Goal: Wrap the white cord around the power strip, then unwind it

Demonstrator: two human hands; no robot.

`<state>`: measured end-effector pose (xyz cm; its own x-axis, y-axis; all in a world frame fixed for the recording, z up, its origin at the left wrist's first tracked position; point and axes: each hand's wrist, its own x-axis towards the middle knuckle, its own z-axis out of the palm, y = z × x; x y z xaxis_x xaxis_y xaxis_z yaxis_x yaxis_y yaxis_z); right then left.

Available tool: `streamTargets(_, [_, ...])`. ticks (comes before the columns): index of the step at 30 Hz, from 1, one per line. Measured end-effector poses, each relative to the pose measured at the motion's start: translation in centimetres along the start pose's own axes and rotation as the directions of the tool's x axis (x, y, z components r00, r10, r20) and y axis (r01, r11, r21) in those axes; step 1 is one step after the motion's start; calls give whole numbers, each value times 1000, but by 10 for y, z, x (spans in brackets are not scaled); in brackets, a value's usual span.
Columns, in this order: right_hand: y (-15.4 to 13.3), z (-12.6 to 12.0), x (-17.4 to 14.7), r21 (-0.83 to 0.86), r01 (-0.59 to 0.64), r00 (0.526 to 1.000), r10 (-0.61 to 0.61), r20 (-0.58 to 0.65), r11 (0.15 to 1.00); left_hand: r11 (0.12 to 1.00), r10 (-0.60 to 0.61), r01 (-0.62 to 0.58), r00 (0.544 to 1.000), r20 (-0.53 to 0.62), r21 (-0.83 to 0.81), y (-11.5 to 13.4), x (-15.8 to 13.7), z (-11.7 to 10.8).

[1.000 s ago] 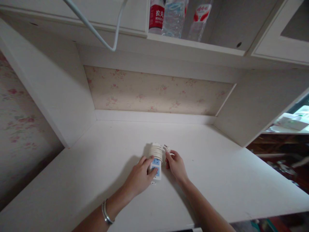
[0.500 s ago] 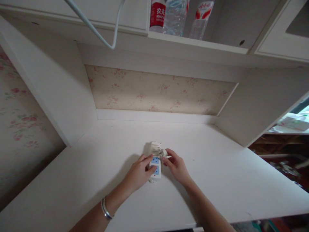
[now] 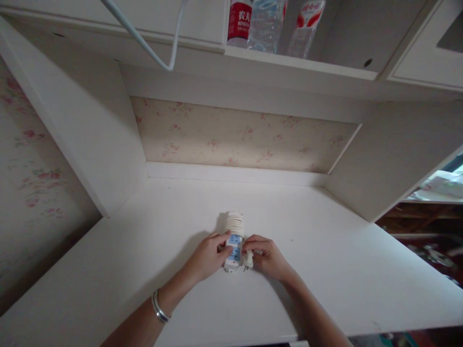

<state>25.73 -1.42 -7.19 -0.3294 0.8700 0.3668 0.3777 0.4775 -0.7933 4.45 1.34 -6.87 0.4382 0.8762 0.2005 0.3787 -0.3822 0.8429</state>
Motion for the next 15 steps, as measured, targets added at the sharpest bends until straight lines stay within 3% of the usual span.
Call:
streamTargets(3, [-2,2,2,-37,-31,997,29,-67,999,1000,-5,4,1000,-20,-14,-2,0,2])
streamTargets(6, [2,6,6,1,-150,973,148,-179,989,1000,-12,11,1000,-17,-26,-3,0,4])
streamTargets(8, [11,10,9,96,-274,915,290,-280,957,1000,-17,16,1000,-18,-16,-4,0,5])
streamTargets(12, [32,13,18,166,-501,738,519,-432,850,1000,-8,9,999,-35,24,-2,0,6])
streamTargets(13, [35,13,21,118,-540,724,532,-439,833,999,-8,9,999,-40,32,-1,0,6])
streamTargets(15, [36,10,27,-34,-579,743,510,-433,815,999,-3,5,999,-49,46,1,0,6])
